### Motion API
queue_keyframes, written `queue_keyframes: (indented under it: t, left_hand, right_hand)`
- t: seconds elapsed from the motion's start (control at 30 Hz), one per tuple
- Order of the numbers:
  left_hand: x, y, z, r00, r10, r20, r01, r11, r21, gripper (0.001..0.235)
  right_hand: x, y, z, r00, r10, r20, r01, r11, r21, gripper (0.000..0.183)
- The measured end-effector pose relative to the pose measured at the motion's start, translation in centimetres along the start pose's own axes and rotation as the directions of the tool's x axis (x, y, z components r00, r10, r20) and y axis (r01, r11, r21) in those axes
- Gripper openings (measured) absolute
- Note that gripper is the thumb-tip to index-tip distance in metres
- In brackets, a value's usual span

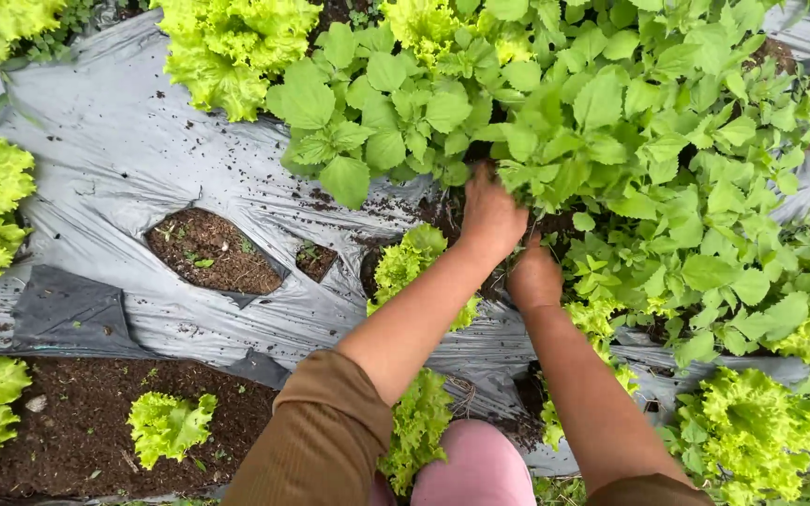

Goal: Weeding around lettuce plants and planting seedlings in a field with plastic mulch

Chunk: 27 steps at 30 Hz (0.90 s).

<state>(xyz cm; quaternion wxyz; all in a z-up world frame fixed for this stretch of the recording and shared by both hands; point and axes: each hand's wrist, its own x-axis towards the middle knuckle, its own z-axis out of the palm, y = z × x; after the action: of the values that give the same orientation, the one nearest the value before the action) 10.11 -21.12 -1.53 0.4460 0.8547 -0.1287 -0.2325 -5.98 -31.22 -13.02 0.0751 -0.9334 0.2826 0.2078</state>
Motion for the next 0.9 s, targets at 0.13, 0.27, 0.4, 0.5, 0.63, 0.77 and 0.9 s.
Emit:
queue_keyframes:
  t: [0.13, 0.27, 0.4, 0.5, 0.63, 0.77, 0.9]
  left_hand:
    - [4.3, -3.9, 11.6, 0.959, 0.275, 0.073, -0.285, 0.912, 0.296, 0.037]
    - [4.7, -1.0, 10.4, 0.954, 0.276, 0.116, -0.300, 0.893, 0.336, 0.028]
    - [5.9, -1.7, 11.5, 0.958, 0.285, 0.021, -0.276, 0.907, 0.319, 0.026]
    - [5.6, -1.8, 8.2, 0.945, 0.302, 0.124, -0.325, 0.902, 0.284, 0.027]
    - [6.0, -3.6, 9.5, 0.947, 0.318, 0.040, -0.318, 0.917, 0.240, 0.023]
    - [5.3, -3.5, 8.2, 0.966, 0.249, 0.070, -0.257, 0.955, 0.150, 0.028]
    - [5.1, -3.4, 7.3, 0.974, 0.222, -0.039, -0.217, 0.972, 0.091, 0.044]
  right_hand:
    - [0.9, 0.0, 0.0, 0.999, 0.030, 0.025, -0.029, 0.999, -0.018, 0.051]
    - [1.1, 0.6, 0.9, 0.993, 0.088, 0.082, -0.085, 0.995, -0.042, 0.043]
    - [1.6, 0.8, 1.0, 0.981, 0.152, 0.118, -0.145, 0.987, -0.061, 0.036]
    - [2.6, 0.7, 0.9, 0.975, 0.186, 0.120, -0.179, 0.982, -0.068, 0.033]
    - [2.3, 0.5, 1.4, 0.972, 0.183, 0.148, -0.172, 0.982, -0.082, 0.032]
    - [1.7, 0.3, 0.7, 0.975, 0.160, 0.155, -0.155, 0.987, -0.048, 0.032]
    - [1.5, -2.1, -2.9, 0.992, 0.077, 0.100, -0.081, 0.996, 0.033, 0.036]
